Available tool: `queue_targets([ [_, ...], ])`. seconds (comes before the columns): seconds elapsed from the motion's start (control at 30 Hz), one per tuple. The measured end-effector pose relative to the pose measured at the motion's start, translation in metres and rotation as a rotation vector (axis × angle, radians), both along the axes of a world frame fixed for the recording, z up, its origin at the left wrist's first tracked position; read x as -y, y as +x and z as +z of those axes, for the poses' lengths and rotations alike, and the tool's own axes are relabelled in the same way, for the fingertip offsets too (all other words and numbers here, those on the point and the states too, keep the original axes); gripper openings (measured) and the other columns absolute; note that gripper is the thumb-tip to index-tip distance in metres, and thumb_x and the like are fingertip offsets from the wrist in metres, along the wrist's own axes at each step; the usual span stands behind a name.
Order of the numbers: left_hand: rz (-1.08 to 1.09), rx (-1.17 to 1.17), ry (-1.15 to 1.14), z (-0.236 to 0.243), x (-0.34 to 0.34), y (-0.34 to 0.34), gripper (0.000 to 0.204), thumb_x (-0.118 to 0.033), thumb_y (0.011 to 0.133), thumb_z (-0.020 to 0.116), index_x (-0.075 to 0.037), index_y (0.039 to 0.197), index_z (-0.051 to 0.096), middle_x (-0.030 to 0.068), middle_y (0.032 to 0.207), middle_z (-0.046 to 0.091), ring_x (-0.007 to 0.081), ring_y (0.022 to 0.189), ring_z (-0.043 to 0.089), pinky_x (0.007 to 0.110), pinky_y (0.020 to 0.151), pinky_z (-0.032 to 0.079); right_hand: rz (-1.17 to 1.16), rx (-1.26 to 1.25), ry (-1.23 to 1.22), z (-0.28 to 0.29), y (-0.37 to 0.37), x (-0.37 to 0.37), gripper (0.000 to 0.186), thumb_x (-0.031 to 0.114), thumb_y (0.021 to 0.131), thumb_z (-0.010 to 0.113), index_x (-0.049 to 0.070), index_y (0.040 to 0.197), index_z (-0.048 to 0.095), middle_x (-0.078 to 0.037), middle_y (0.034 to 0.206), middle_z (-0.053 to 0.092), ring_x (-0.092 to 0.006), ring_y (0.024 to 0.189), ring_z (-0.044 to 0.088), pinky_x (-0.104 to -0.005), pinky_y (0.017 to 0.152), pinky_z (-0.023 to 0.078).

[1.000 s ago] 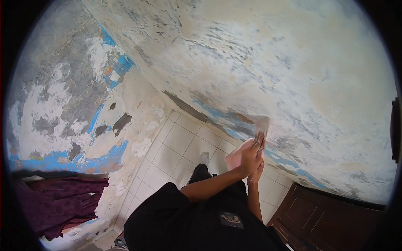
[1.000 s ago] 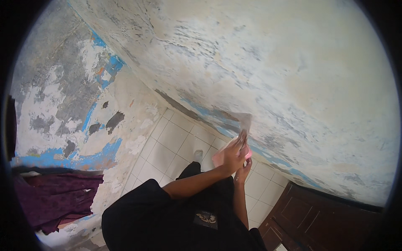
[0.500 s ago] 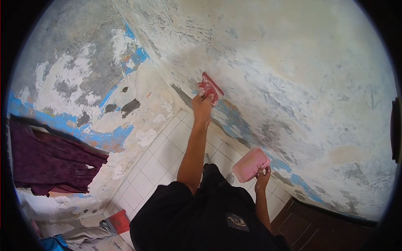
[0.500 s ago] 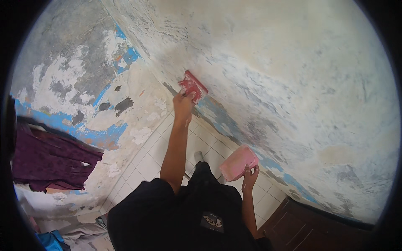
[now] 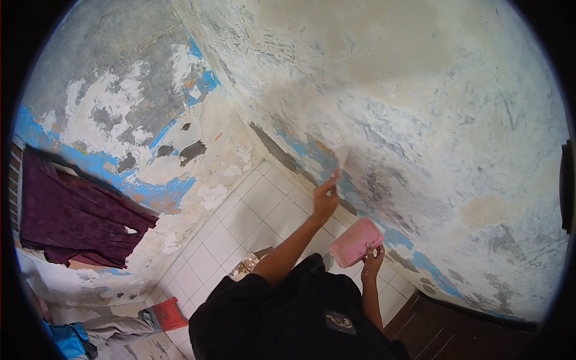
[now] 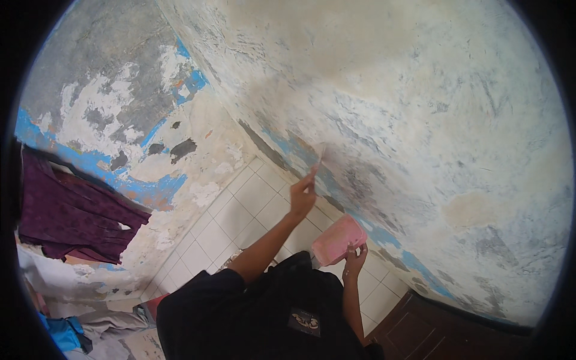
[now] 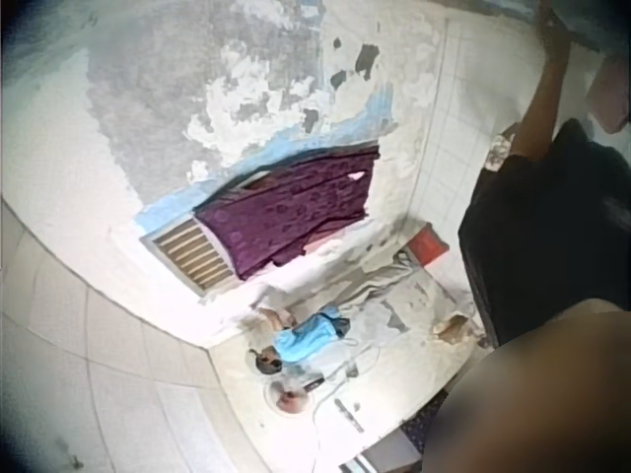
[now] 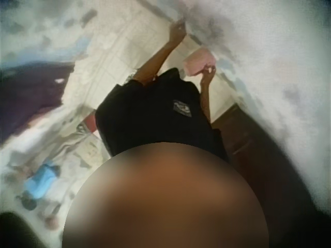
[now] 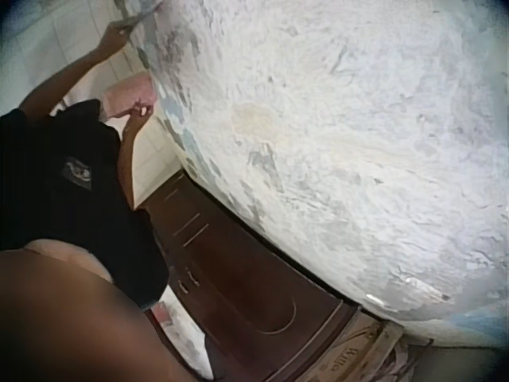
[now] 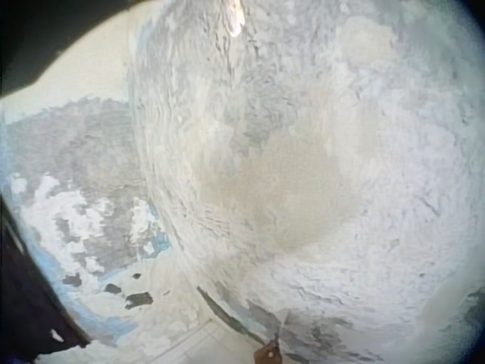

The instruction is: Apply plaster or putty to repair a damaged wall surface.

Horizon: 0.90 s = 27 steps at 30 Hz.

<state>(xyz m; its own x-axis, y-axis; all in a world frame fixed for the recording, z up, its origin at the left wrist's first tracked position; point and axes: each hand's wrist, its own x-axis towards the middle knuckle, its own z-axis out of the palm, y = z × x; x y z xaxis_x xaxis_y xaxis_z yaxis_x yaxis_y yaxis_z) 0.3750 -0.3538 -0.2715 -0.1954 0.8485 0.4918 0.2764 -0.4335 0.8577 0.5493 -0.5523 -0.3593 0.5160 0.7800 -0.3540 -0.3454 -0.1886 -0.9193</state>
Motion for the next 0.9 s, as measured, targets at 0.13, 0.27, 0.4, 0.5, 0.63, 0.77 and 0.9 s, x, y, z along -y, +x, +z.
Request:
queue_targets([
  [0.13,0.217,0.299,-0.397,-0.01,-0.045,-0.067,0.018,-0.001,0.083,0.06,0.001,0.1,0.065,0.0085,0.083,0.066,0.0146,0.07,0.061,0.029,0.061,0.048,0.016,-0.004,0.013,-0.002,0.008,0.005,0.056,0.018,0.091,0.067,0.004,0.137,0.039,-0.01,0.131,0.048,-0.0189,0.103,0.059,-0.0343,0.081,0.054],
  [0.27,0.143,0.884,-0.476,0.008,-0.141,-0.142,0.009,0.002,0.081,0.054,0.001,0.086,0.062,0.0057,0.072,0.06,0.0155,0.063,0.056,0.029,0.052,0.042,0.033,-0.036,0.001,0.006,-0.004,-0.002,0.057,0.013,0.091,0.067,-0.001,0.137,0.036,-0.012,0.131,0.046,-0.0218,0.11,0.055,-0.0318,0.081,0.052],
  [0.4,0.193,0.645,-0.566,0.058,-0.161,-0.123,0.008,0.003,0.081,0.054,0.0,0.084,0.061,0.0033,0.071,0.058,0.013,0.061,0.052,0.028,0.052,0.039,0.036,-0.005,0.016,0.006,-0.009,0.002,0.059,0.014,0.091,0.068,-0.001,0.138,0.035,-0.013,0.132,0.045,-0.0222,0.111,0.055,-0.0323,0.082,0.052],
  [0.5,0.044,0.489,-0.269,0.112,-0.103,-0.058,0.006,0.003,0.082,0.057,0.004,0.086,0.061,0.003,0.071,0.057,0.0107,0.06,0.049,0.027,0.054,0.039,-0.059,0.015,0.015,0.007,-0.007,0.016,0.06,0.013,0.091,0.068,-0.002,0.139,0.034,-0.013,0.133,0.044,-0.0223,0.111,0.055,-0.0325,0.083,0.052],
  [0.63,0.04,0.27,-0.027,0.126,-0.043,-0.038,0.021,0.0,0.086,0.057,0.008,0.105,0.063,0.01,0.088,0.067,0.011,0.071,0.054,0.027,0.064,0.045,-0.06,-0.013,-0.034,0.01,-0.027,0.021,0.059,0.012,0.091,0.067,-0.002,0.138,0.035,-0.014,0.132,0.046,-0.0223,0.111,0.055,-0.0324,0.083,0.053],
  [0.77,0.368,0.023,0.212,0.071,-0.084,-0.035,0.038,0.004,0.087,0.054,0.004,0.125,0.06,0.0214,0.115,0.067,0.0222,0.093,0.068,0.029,0.079,0.051,-0.011,0.013,-0.021,0.019,-0.035,0.025,0.058,0.012,0.091,0.067,-0.002,0.137,0.035,-0.014,0.133,0.045,-0.0221,0.11,0.055,-0.0325,0.082,0.053],
  [0.9,0.2,-0.178,0.143,0.031,-0.047,0.016,0.047,0.012,0.081,0.05,0.006,0.128,0.056,0.0273,0.129,0.056,0.0417,0.122,0.053,0.038,0.098,0.047,-0.021,0.048,-0.057,0.01,-0.039,0.033,0.058,0.013,0.091,0.067,-0.002,0.138,0.035,-0.014,0.132,0.046,-0.022,0.108,0.056,-0.0341,0.083,0.053],
])
